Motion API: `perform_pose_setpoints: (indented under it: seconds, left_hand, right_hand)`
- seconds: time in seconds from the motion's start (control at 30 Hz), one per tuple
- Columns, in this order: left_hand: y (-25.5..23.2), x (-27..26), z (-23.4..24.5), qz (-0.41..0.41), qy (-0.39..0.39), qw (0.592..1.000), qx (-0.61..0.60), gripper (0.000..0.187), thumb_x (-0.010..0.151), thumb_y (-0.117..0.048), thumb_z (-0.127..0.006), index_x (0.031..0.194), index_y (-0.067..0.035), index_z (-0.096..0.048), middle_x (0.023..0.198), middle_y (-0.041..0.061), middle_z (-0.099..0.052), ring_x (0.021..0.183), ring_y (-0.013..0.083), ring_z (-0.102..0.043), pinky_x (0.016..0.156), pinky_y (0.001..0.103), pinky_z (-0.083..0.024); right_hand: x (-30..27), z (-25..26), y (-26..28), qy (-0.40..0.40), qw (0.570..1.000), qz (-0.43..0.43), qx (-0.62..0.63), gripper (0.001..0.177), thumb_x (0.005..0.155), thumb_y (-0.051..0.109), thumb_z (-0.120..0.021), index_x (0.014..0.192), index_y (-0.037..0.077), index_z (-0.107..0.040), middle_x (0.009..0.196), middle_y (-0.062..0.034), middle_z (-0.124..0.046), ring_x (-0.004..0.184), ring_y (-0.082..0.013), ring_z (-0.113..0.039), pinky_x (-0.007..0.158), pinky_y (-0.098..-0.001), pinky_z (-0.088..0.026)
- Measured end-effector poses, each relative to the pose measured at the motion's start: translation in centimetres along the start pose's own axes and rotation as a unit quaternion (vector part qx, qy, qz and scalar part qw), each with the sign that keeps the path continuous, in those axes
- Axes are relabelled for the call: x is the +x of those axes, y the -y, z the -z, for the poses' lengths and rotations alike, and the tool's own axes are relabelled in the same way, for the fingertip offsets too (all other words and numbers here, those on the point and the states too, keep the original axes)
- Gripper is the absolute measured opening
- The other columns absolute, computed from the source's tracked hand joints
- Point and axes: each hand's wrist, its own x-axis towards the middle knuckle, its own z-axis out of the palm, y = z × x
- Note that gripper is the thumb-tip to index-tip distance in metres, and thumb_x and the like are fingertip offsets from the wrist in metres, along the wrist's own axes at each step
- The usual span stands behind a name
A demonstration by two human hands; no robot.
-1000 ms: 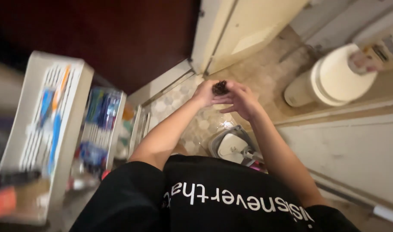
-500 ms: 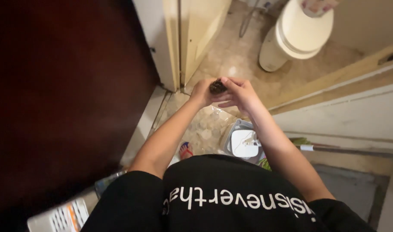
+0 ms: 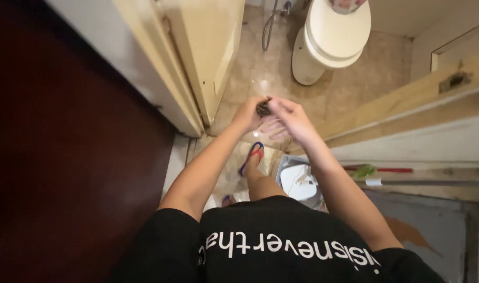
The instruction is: Clean a broom under a faucet and rinse the bathroom floor.
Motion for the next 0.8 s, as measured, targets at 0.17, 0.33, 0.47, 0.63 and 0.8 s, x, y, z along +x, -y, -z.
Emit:
perform_pose_setpoints:
  seconds: [0.17, 0.33, 0.47, 0.63, 0.8]
  left_hand:
    - [0.2, 7.6, -1.0, -0.066, -0.048, 0.995, 0.057, 0.044, 0.066, -0.017, -0.092, 0.106, -0.012, -0.073, 0.109, 0.019, -0.063, 0.097, 0.0370, -0.068, 0.084, 0.043, -0.056]
    - [-4.5, 15.9, -1.2, -0.047, 0.038, 0.992, 0.107, 0.057, 0.063, -0.020, -0.093, 0.115, -0.014, -0.069, 0.119, 0.014, -0.059, 0.099, 0.0399, -0.067, 0.085, 0.047, -0.054]
    - [-6.7, 21.7, -2.6, -0.031, 0.069, 0.987, 0.141, 0.061, 0.065, -0.022, -0.093, 0.120, -0.017, -0.067, 0.122, 0.011, -0.058, 0.100, 0.0378, -0.066, 0.085, 0.048, -0.053]
    - [-2.9, 28.8, -6.1, -0.120, 0.014, 0.987, 0.106, 0.069, 0.062, -0.016, -0.092, 0.122, -0.005, -0.060, 0.118, 0.016, -0.057, 0.113, 0.0389, -0.058, 0.094, 0.046, -0.052]
    - [-0.8, 35.3, -7.6, -0.056, 0.064, 0.994, -0.065, 0.070, 0.064, -0.016, -0.089, 0.126, -0.001, -0.061, 0.123, 0.016, -0.063, 0.115, 0.0332, -0.062, 0.097, 0.040, -0.052]
  right_hand:
    - [8.7, 8.1, -1.5, -0.040, 0.997, -0.059, 0.020, 0.073, 0.096, 0.066, -0.040, 0.129, 0.004, -0.059, 0.087, -0.0204, -0.076, 0.064, -0.0289, -0.075, 0.052, -0.0365, -0.061]
    - [17.8, 13.0, -0.8, -0.010, 0.976, -0.205, 0.070, 0.072, 0.093, 0.068, -0.043, 0.122, 0.006, -0.066, 0.094, -0.0168, -0.077, 0.078, -0.0319, -0.076, 0.067, -0.0478, -0.062]
    - [24.2, 16.7, 0.1, 0.035, 0.941, -0.249, 0.226, 0.057, 0.091, 0.062, -0.049, 0.119, 0.016, -0.066, 0.101, -0.0100, -0.076, 0.087, -0.0309, -0.074, 0.076, -0.0508, -0.061]
    - [32.3, 22.2, -0.8, 0.072, 0.898, -0.206, 0.382, 0.029, 0.098, 0.037, -0.068, 0.111, 0.011, -0.067, 0.106, -0.0087, -0.074, 0.092, -0.0252, -0.075, 0.080, -0.0420, -0.063]
    - [37.2, 26.9, -0.9, 0.024, 0.918, -0.200, 0.343, 0.020, 0.096, 0.025, -0.073, 0.105, 0.008, -0.068, 0.098, -0.0074, -0.072, 0.081, -0.0220, -0.072, 0.072, -0.0383, -0.063]
